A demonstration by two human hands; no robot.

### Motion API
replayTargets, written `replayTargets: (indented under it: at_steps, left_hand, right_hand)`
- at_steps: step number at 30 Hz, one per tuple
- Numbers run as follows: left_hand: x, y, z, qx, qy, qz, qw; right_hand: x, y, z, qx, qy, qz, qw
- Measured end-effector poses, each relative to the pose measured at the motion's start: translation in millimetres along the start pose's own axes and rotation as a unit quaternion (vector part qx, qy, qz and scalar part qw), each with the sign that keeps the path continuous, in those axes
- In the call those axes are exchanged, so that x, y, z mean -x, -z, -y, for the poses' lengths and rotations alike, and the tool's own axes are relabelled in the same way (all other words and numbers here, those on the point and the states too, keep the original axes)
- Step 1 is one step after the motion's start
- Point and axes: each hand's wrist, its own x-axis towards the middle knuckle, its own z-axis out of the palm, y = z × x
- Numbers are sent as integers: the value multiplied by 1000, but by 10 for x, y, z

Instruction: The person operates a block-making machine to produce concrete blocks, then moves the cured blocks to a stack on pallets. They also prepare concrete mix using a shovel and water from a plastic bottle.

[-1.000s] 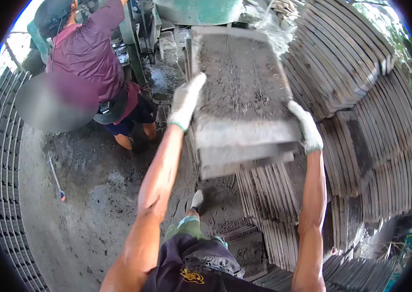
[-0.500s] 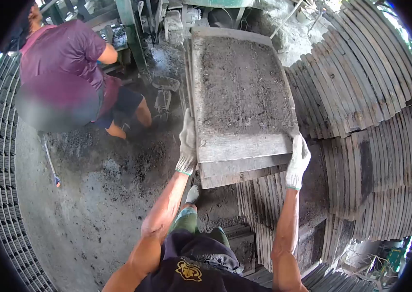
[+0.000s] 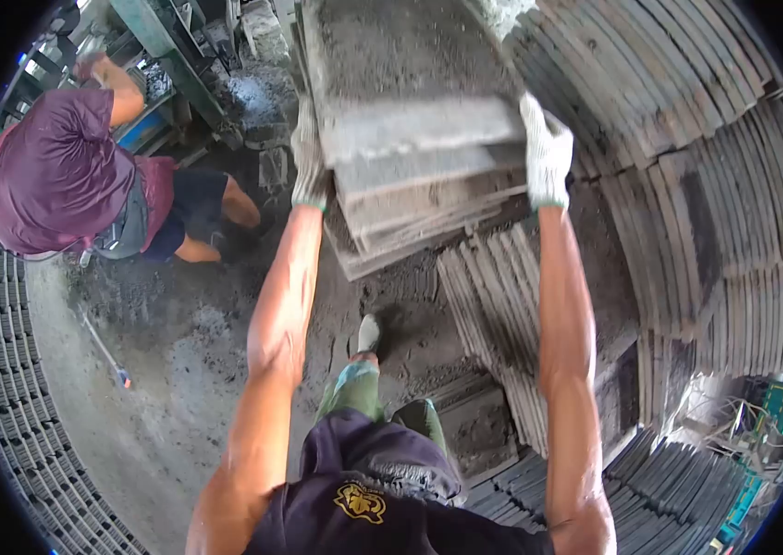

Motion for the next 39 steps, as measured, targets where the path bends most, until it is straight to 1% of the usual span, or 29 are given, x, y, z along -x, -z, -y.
replayTargets:
  at_steps: [1, 2, 4, 5, 6, 9, 10, 12, 14, 17, 18, 19, 20, 21, 23, 24, 25, 26, 27, 28, 29, 30, 31, 32, 33, 34, 35, 37, 39]
  left_hand:
    - [54, -29, -44, 18, 15, -7, 1000]
    - [143, -29, 38, 98, 64, -9, 993]
    - [551, -170, -446, 87, 80, -72, 990]
    - [764, -198, -660, 81, 88, -103, 987]
    - [870, -115, -731, 55, 11, -55, 997]
    - [869, -266, -600, -124, -116, 3, 985]
    - [966, -282, -697, -67, -68, 39, 995]
    - [1165, -179, -750, -207, -97, 30, 973]
    - [1529, -249, -876, -247, -112, 18, 962]
    - [1682, -252, -682, -302, -167, -14, 938]
    - [1671, -237, -680, -312, -186, -14, 931]
    - [1708, -202, -732, -322, -205, -16, 924]
    - [1799, -100, -829, -285, -182, 0, 941]
    - [1990, 88, -887, -249, -133, -5, 959]
    - [2665, 682, -1213, -296, -104, -16, 949]
    - [3088, 1124, -1266, -299, -72, -12, 951]
    - [3494, 1657, -1115, -272, -41, -6, 961]
    - [4086, 2145, -1091, -227, 23, -20, 973]
    - [4645, 2703, -885, -258, 88, -40, 961]
    - [5149, 3281, -684, -311, 186, -26, 931]
    - [5628, 3657, -882, -405, 307, 40, 860]
    - [6335, 4092, -710, -400, 264, -29, 877]
    - [6915, 4569, -567, -417, 287, -40, 862]
    - [7387, 4887, -542, -384, 286, -100, 872]
    - [7800, 5180, -685, -341, 318, -126, 875]
    - [8181, 5461, -834, -296, 346, -151, 877]
    - [8478, 5756, -940, -251, 368, -168, 879]
    - [9049, 6422, -811, -187, 418, -257, 851]
    - [9548, 7039, -771, -142, 439, -334, 822]
  right_hand:
    - [35, 43, 16, -23, -15, 24, 999]
    - [112, 96, 20, -26, -21, 32, 999]
    - [270, 194, 33, -31, -34, 49, 998]
    - [361, 191, 86, 13, -49, 40, 998]
    - [339, 173, 74, -12, -38, 46, 998]
    - [246, 183, 103, -27, -28, 38, 999]
    - [228, 182, 148, -45, -40, 42, 997]
    - [391, 255, 285, -49, -45, 38, 997]
    - [499, 403, 281, -61, -77, 30, 995]
    - [443, 552, 112, 14, -64, 76, 995]
    - [542, 544, 369, 62, -100, 81, 990]
    - [616, 560, 352, 93, -19, 86, 992]
    - [693, 553, 290, 164, 30, 26, 986]
    - [830, 573, 279, 232, 80, -35, 969]
    - [1544, 673, 630, 149, 67, -108, 981]
    - [1961, 760, 687, 128, 53, -110, 984]
    - [2413, 879, 594, 118, 81, -93, 985]
    - [3092, 935, 683, 143, 105, -66, 982]
    - [3753, 969, 724, 144, 85, -20, 986]
    - [4366, 1042, 497, 212, 36, 5, 977]
    - [5004, 1124, 350, 271, -29, 89, 958]
    - [5652, 1254, 125, 307, -67, 165, 935]
    - [6331, 1381, 70, 331, -113, 217, 911]
    - [7007, 1504, 17, 356, -153, 271, 881]
    - [7629, 1711, -235, 429, -122, 322, 835]
    - [8060, 1829, -208, 434, -166, 422, 779]
    - [8540, 1961, -437, 472, -94, 432, 762]
    - [9189, 2026, -875, 484, -124, 500, 707]
    - [9563, 1675, -827, 446, -215, 533, 686]
